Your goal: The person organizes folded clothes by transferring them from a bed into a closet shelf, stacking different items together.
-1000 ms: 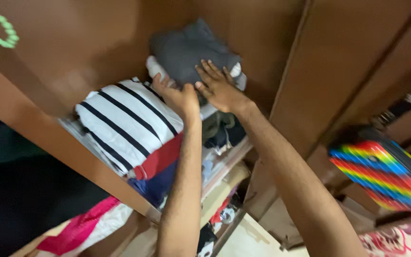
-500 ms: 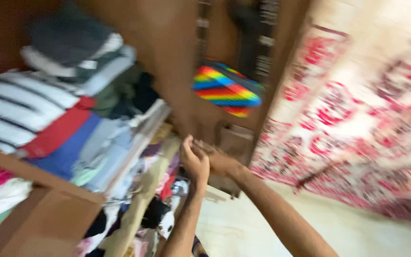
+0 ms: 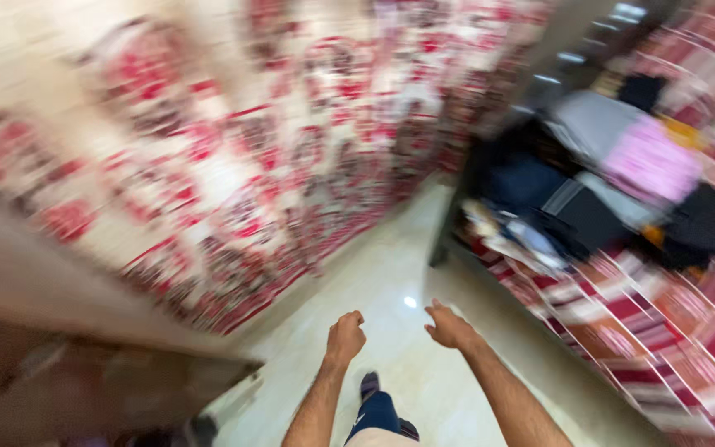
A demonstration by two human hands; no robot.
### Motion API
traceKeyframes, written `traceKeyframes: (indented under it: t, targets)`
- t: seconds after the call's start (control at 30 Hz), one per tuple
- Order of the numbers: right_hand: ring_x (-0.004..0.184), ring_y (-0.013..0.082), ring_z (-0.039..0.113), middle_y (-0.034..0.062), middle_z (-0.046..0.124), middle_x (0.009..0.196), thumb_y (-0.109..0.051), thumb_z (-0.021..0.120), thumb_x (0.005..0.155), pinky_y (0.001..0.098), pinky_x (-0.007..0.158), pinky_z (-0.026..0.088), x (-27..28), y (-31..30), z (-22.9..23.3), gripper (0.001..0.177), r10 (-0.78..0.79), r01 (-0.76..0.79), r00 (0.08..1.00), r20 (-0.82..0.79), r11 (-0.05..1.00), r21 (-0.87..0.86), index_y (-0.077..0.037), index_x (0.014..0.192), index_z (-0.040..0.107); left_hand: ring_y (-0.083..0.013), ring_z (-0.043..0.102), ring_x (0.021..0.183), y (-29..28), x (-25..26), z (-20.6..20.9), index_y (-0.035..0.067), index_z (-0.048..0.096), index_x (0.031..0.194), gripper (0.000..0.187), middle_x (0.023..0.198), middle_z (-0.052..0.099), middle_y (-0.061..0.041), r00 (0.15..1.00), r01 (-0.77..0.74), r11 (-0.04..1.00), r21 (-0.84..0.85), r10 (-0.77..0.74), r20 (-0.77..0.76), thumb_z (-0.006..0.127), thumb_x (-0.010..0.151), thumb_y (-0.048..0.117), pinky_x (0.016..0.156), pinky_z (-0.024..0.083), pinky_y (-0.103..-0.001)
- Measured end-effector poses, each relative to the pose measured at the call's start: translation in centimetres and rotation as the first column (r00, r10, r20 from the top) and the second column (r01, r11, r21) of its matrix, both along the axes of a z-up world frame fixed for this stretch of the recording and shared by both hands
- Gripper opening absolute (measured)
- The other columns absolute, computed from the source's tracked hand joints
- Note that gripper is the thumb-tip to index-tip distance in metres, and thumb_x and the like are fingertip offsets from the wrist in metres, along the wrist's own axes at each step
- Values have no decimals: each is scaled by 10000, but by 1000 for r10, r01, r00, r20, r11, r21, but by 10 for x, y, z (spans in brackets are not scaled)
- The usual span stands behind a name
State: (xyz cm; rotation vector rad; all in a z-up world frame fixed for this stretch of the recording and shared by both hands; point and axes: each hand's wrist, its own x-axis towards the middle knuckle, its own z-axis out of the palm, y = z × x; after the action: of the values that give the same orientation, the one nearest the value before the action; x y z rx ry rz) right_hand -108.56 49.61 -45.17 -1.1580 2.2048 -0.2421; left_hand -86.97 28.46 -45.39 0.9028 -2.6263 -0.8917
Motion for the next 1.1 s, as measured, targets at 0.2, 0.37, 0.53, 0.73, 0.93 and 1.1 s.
traceKeyframes:
  t: [0.2, 0.37, 0.53, 0.73, 0.93, 1.1]
  targets:
    - [1479, 391, 371, 286, 399, 1551, -255, 671, 944, 425, 1226, 306, -72, 147, 1, 552, -430, 409, 902, -41, 881, -238, 40, 1390, 534, -363, 712, 979, 62, -149, -10, 69, 743, 982, 262, 1032, 743, -179, 918, 373, 927, 32, -374, 132, 577, 801, -22, 870, 572, -474]
    - [1445, 372, 412, 242, 357, 1594, -252, 649, 922, 416, 1207, 332, -111, 205, -4, 550, -641, 643, 766, 49, 761, -90, 1, 1398, 542, -377, 711, 964, 110, -263, -17, 63, 743, 985, 243, 1008, 749, -185, 814, 570, 817, 84, -576, 78, 589, 808, 0, 859, 581, -472]
    - [1366, 344, 526, 206, 541, 1460, -253, 660, 889, 401, 1179, 401, -143, 229, 6, 509, -655, 655, 756, 15, 755, -45, -27, 1344, 612, -402, 701, 992, 133, -353, -10, 79, 736, 1023, 229, 1041, 732, -204, 745, 643, 758, 105, -652, 140, 620, 828, 49, 884, 563, -496]
    - [1269, 327, 607, 185, 647, 1330, -252, 649, 894, 405, 1106, 467, -200, 238, 7, 474, -707, 717, 696, 124, 695, -63, -28, 1311, 633, -432, 678, 1062, 136, -454, -10, 111, 695, 1134, 296, 1128, 711, -219, 719, 644, 752, 140, -658, 225, 602, 859, 59, 926, 548, -519]
    - [1240, 305, 673, 190, 692, 1313, -253, 634, 896, 382, 1109, 488, -241, 247, 2, 493, -771, 782, 593, 234, 620, 62, -60, 1349, 618, -414, 660, 1106, 142, -520, -11, 79, 637, 1186, 399, 1174, 691, -205, 704, 690, 716, 102, -698, 132, 608, 794, 10, 939, 538, -505]
    - [1328, 330, 572, 198, 527, 1490, -196, 676, 868, 373, 1125, 454, -304, 252, -11, 484, -712, 734, 673, 202, 676, -61, -32, 1322, 640, -418, 643, 1122, 150, -574, -14, 84, 642, 1185, 383, 1202, 681, -197, 744, 635, 762, 123, -647, 166, 587, 818, -11, 956, 518, -501]
